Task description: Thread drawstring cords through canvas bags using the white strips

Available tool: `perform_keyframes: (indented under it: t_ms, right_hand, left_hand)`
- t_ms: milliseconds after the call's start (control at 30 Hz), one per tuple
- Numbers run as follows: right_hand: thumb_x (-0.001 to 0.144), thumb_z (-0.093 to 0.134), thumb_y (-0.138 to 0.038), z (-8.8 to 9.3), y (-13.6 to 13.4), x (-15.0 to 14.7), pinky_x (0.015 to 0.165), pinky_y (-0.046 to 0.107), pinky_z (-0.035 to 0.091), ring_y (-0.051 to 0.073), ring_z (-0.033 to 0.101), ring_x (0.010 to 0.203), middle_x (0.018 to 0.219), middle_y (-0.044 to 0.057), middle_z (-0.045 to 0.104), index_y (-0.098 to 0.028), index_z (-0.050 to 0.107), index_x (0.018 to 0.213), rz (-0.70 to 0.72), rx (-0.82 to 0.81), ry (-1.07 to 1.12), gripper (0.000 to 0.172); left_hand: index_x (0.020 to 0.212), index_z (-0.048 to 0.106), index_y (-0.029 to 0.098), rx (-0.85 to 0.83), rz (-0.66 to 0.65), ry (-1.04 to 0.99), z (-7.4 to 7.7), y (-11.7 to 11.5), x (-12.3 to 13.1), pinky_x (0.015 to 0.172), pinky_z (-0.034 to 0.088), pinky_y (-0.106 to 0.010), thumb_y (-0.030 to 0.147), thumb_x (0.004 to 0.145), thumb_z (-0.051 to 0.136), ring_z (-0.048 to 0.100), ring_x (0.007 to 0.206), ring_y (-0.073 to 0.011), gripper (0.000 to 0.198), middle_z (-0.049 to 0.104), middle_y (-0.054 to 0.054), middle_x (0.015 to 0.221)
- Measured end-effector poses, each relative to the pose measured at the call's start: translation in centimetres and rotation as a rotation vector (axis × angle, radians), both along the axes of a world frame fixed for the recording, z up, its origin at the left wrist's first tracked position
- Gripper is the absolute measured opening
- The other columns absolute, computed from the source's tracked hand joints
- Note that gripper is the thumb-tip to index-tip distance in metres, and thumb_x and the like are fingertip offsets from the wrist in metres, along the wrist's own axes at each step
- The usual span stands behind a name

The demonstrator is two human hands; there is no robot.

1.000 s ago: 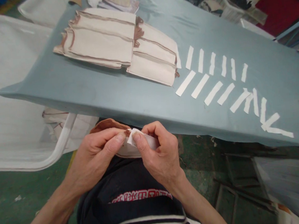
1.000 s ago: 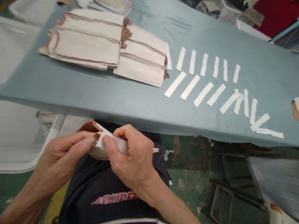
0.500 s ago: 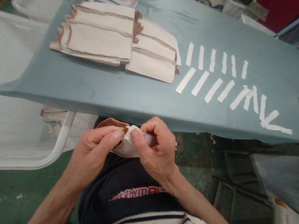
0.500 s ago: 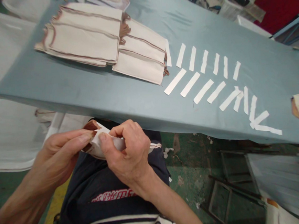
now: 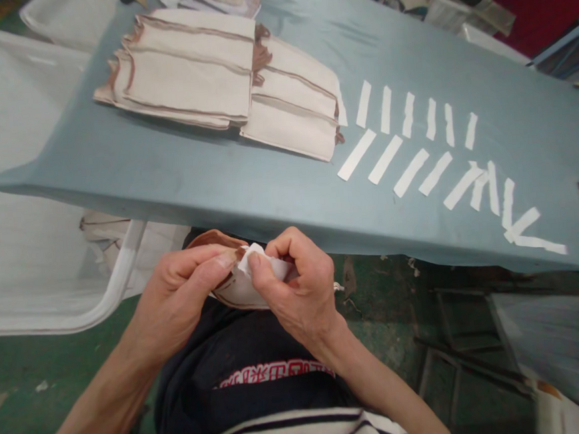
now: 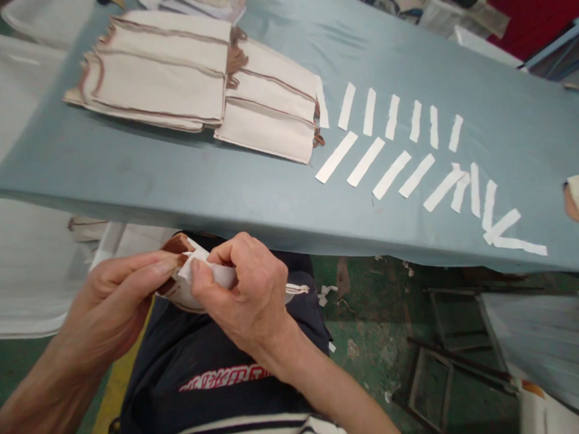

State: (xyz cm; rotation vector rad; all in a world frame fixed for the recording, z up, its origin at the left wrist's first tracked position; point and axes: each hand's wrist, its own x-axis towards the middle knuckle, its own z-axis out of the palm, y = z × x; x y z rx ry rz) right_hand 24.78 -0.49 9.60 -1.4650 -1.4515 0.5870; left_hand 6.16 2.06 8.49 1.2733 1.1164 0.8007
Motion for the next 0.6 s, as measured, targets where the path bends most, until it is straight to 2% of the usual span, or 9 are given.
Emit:
perform_keyframes:
  t_ms: [167,367,467,600]
  right_hand:
    - [0.097,0.066,-0.033,-0.5,-0.1,-0.6,0.060,0.031,0.038,0.013,0.043,0.058,0.067,-0.005,0.053,-0.027,0.052,0.074,-0.057,0.042,0.001,0.028]
    - [0.098,0.065,-0.037,-0.8,0.0,-1.3,0.061,0.032,0.040,0.015,0.047,0.061,0.067,-0.004,0.055,-0.028,0.051,0.074,-0.105,0.023,-0.021,0.029]
    - [0.097,0.065,-0.037,-0.9,0.0,-1.5,0.060,0.032,0.039,0.014,0.046,0.060,0.066,-0.004,0.056,-0.028,0.050,0.074,-0.125,0.041,-0.002,0.029]
    - [0.094,0.066,-0.038,-0.8,-0.2,-1.7,0.059,0.031,0.038,0.014,0.043,0.057,0.065,-0.005,0.053,-0.028,0.049,0.072,-0.118,0.033,0.075,0.030]
  left_hand:
    - [0.084,0.090,0.016,0.025,0.013,-0.026,0.2,0.0,0.4,0.069,0.053,-0.030,0.042,0.106,0.071,0.066,0.077,-0.0218,0.039,0.085,-0.007,0.088]
    - [0.082,0.084,0.018,0.023,0.032,-0.073,1.0,0.2,0.9,0.074,0.057,-0.028,0.037,0.096,0.078,0.072,0.084,-0.0219,0.025,0.084,-0.005,0.095]
    - [0.083,0.082,0.018,0.019,0.036,-0.014,1.3,0.2,1.1,0.069,0.054,-0.027,0.039,0.088,0.083,0.070,0.076,-0.0200,0.021,0.082,-0.004,0.087]
    - [0.081,0.081,0.019,0.067,0.063,0.065,1.5,0.0,1.2,0.063,0.050,-0.026,0.039,0.088,0.079,0.067,0.069,-0.0184,0.022,0.080,-0.002,0.077]
